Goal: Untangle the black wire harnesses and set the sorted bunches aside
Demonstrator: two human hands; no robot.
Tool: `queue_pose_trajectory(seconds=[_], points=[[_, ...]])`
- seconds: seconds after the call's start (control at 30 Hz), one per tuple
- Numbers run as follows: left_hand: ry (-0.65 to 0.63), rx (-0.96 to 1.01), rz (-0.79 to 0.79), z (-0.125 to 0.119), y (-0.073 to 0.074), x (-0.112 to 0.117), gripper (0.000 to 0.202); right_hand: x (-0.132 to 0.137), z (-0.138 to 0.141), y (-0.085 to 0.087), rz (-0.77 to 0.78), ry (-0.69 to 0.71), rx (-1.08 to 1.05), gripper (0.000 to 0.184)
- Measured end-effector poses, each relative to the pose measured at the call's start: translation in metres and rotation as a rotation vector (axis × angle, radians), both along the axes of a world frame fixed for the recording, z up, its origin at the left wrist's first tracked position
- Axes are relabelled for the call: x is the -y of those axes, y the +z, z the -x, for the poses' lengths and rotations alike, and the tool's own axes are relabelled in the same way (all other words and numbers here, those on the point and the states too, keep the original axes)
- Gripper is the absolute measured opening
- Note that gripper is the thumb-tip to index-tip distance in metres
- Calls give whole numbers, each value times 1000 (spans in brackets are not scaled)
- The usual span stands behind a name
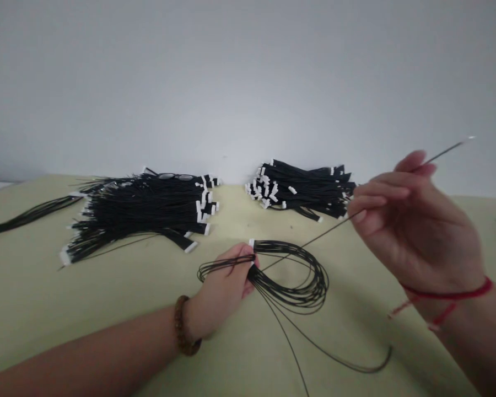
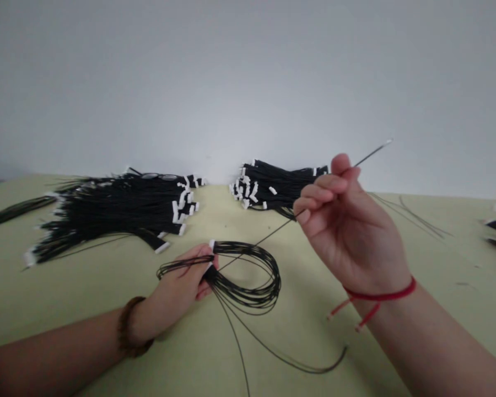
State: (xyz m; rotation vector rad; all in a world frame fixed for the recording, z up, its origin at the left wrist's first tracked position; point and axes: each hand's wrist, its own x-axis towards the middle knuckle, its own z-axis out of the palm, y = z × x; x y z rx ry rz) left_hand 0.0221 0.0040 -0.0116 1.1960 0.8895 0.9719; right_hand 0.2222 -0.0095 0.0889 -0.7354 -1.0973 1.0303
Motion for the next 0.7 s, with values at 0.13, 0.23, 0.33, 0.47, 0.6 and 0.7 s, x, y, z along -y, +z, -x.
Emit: queue_pose_trajectory(seconds=[0.13,0.23,0.33,0.47,0.6,0.7], points=[[11,-12,9,0,-1,-1,16,21,13,14,54,-97,150,44],[36,-10,16,0,-2,-3,17,33,17,17,76,-144,256,49],[45,-7,15,0,-3,-3,19,39,17,16,88,-122,292,52],[36,39,-12,0,-1,0,21,38,23,5,58,187,361,28],[-7,55,-45,0,3,5,23,35,40,-12,167,278,658,18],[-19,63,-46,0,2,7,26,38,44,-12,187,302,676,17]])
